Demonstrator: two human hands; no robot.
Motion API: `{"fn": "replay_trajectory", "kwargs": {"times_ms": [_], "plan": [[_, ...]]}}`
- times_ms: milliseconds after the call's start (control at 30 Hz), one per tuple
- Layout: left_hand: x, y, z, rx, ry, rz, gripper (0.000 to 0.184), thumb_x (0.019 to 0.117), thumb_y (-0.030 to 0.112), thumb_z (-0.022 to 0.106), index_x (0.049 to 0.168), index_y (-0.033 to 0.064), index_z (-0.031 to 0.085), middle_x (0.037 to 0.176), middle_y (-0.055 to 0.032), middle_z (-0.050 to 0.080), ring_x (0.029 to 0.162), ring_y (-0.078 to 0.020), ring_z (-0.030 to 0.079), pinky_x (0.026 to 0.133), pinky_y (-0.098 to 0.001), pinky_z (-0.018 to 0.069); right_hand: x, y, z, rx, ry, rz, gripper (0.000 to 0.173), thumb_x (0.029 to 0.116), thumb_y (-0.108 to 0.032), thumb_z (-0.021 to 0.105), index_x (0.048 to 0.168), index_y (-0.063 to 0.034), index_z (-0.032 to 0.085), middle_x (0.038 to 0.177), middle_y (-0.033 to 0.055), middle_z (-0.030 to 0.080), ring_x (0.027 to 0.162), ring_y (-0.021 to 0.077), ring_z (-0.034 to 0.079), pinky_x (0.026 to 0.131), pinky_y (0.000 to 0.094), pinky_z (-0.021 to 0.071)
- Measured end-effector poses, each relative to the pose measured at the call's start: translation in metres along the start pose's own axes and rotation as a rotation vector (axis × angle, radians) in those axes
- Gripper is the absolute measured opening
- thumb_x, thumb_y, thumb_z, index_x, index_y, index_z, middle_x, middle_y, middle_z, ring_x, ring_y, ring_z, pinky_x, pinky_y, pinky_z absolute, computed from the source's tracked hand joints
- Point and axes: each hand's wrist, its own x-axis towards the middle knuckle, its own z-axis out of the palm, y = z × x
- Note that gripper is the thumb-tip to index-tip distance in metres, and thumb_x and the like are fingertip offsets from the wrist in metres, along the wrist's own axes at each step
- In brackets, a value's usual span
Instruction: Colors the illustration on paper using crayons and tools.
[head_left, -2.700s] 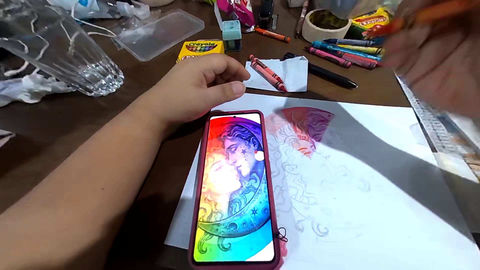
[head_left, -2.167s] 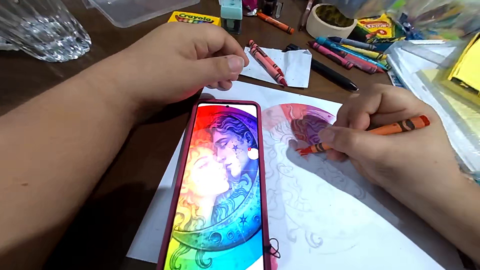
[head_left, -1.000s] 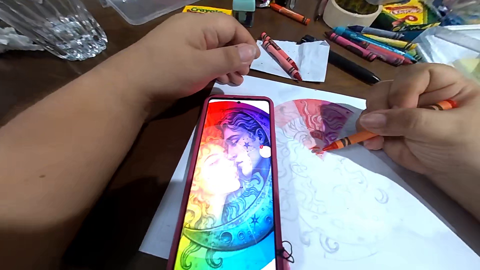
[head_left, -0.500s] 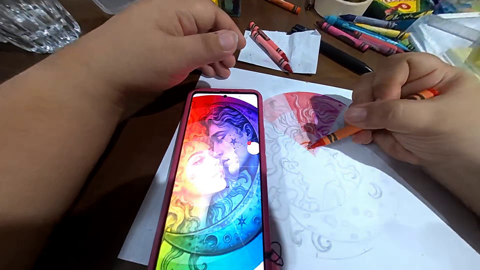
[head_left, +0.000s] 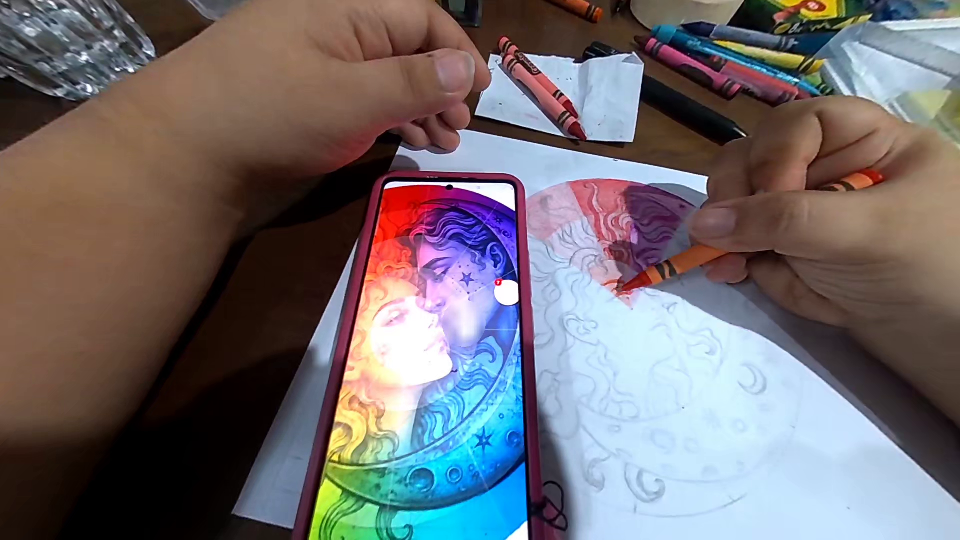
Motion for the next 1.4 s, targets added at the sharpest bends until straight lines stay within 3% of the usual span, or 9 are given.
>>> {"fn": "replay_trajectory", "kwargs": {"times_ms": [1400], "plan": [[0.0008,-0.0039,-0.0011,-0.044,0.001,-0.015,0.023,0.1053,0.028,0.047,0.113,0.0183,0.066,0.095,0.0161,0.072,0.089,0.0004,0.07,0.084,-0.0198,0.0595,0.0009,-0.0001,0.0018,-0.062,0.023,-0.006,0.033,0.0802,0.005,0.074,0.076,-0.0208,0.053,0.068,-0.0097,0.061,0.052,0.0,0.061,0.047,0.0171,0.0577]]}}
